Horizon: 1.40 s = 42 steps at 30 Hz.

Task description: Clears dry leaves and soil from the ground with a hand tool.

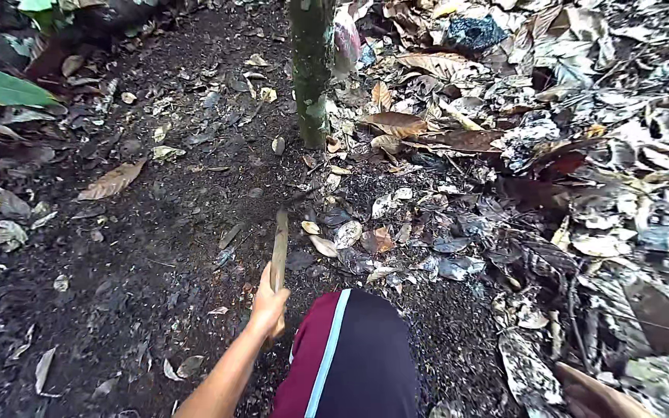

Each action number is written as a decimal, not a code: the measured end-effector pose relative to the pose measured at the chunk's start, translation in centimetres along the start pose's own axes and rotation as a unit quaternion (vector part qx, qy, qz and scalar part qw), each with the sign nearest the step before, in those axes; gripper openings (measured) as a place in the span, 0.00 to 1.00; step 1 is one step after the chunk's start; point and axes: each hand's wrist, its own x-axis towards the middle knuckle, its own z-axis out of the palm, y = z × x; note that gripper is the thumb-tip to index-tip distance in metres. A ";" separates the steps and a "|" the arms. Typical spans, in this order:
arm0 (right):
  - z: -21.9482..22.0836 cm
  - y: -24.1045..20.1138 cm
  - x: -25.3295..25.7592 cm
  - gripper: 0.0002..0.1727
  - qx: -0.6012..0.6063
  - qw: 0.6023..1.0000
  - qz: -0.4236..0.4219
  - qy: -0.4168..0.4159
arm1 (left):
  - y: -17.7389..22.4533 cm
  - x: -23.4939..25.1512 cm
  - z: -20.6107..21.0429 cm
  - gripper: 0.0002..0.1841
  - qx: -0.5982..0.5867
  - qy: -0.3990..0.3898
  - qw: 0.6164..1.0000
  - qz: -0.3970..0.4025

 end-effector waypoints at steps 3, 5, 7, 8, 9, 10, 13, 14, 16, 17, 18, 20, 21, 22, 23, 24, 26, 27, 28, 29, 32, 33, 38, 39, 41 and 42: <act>-0.5 0.0 0.0 0.26 0.013 0.999 -0.044 0.007 | 5.6 5.6 3.2 0.48 0.056 0.014 0.998 0.020; -0.5 -0.1 -0.3 0.26 0.014 0.998 -0.067 0.012 | 8.6 9.1 6.8 0.48 0.141 0.034 0.989 0.010; -0.5 0.2 -0.7 0.25 0.021 0.997 -0.074 0.010 | 9.0 9.9 11.7 0.52 0.212 0.040 0.977 0.010; -0.5 0.3 -1.0 0.25 0.026 0.997 -0.072 0.001 | 8.2 9.1 14.1 0.53 0.217 0.024 0.976 0.015; -0.3 0.4 -1.4 0.25 0.031 0.997 -0.073 -0.006 | 7.2 7.8 15.7 0.54 0.201 -0.001 0.979 0.018; -0.3 0.7 -1.8 0.25 0.036 0.996 -0.076 -0.010 | 6.3 6.3 16.5 0.54 0.165 -0.036 0.985 0.020; -0.4 1.9 -2.6 0.25 0.043 0.996 -0.080 -0.016 | 5.6 0.4 13.9 0.50 0.024 -0.173 0.984 0.035; -0.5 2.4 -2.8 0.25 0.052 0.995 -0.080 -0.015 | 5.6 -1.5 12.2 0.50 0.013 -0.201 0.978 0.052; -0.6 3.3 -3.2 0.25 0.067 0.995 -0.079 -0.012 | 5.4 -4.1 9.6 0.53 0.014 -0.204 0.976 0.080; -0.7 3.6 -3.3 0.25 0.069 0.994 -0.082 -0.012 | 5.6 -4.7 9.0 0.52 0.016 -0.175 0.982 0.074; -0.8 3.9 -3.3 0.25 0.068 0.994 -0.089 -0.012 | 6.0 -4.5 8.9 0.50 0.025 -0.134 0.989 0.058; -0.8 4.5 -3.0 0.25 0.063 0.992 -0.104 -0.016 | 5.7 -2.2 9.8 0.48 0.056 -0.058 0.997 0.011; -0.5 4.7 -2.8 0.25 0.062 0.992 -0.112 -0.022 | 4.9 -1.1 10.6 0.48 0.068 -0.042 0.997 -0.012; 0.0 4.9 -2.4 0.26 0.062 0.991 -0.118 -0.027 | 4.2 -0.8 11.4 0.48 0.076 -0.043 0.996 -0.030; 0.6 5.2 -1.8 0.26 0.057 0.990 -0.123 -0.031 | 3.9 -1.3 12.2 0.49 0.088 -0.063 0.993 -0.040; 1.5 5.6 -1.1 0.26 0.047 0.990 -0.129 -0.033 | 4.0 -2.4 12.7 0.48 0.099 -0.100 0.989 -0.050; 3.6 5.6 0.3 0.25 0.046 0.988 -0.142 -0.041 | 5.6 -5.4 12.4 0.44 0.090 -0.180 0.978 -0.057; 4.5 5.0 1.0 0.24 0.058 0.986 -0.147 -0.057 | 6.8 -6.6 12.1 0.43 0.080 -0.208 0.974 -0.051; 5.2 4.0 1.8 0.25 0.085 0.982 -0.148 -0.081 | 8.2 -7.8 11.9 0.43 0.073 -0.225 0.971 -0.042; 5.8 2.5 2.5 0.28 0.122 0.975 -0.148 -0.111 | 9.4 -8.9 11.8 0.43 0.067 -0.232 0.970 -0.029; 8.0 -3.8 5.7 0.38 0.296 0.928 -0.129 -0.186 | 11.6 -11.8 11.4 0.39 0.080 -0.225 0.970 0.042; 8.8 -6.5 7.2 0.40 0.378 0.899 -0.114 -0.191 | 11.8 -12.5 10.9 0.41 0.124 -0.228 0.962 0.078; 12.8 -17.8 12.7 0.26 0.737 0.659 0.070 -0.134 | 12.5 -19.6 6.4 0.42 0.520 -0.278 0.798 0.122; 13.8 -18.4 13.2 0.25 0.740 0.649 0.095 -0.151 | 12.8 -21.7 5.8 0.38 0.576 -0.273 0.762 0.114; 16.2 -18.2 14.2 0.24 0.678 0.694 0.096 -0.223 | 13.2 -26.1 5.2 0.33 0.608 -0.257 0.738 0.138; 17.5 -17.7 14.8 0.26 0.614 0.739 0.080 -0.266 | 12.7 -28.1 5.2 0.31 0.588 -0.244 0.750 0.179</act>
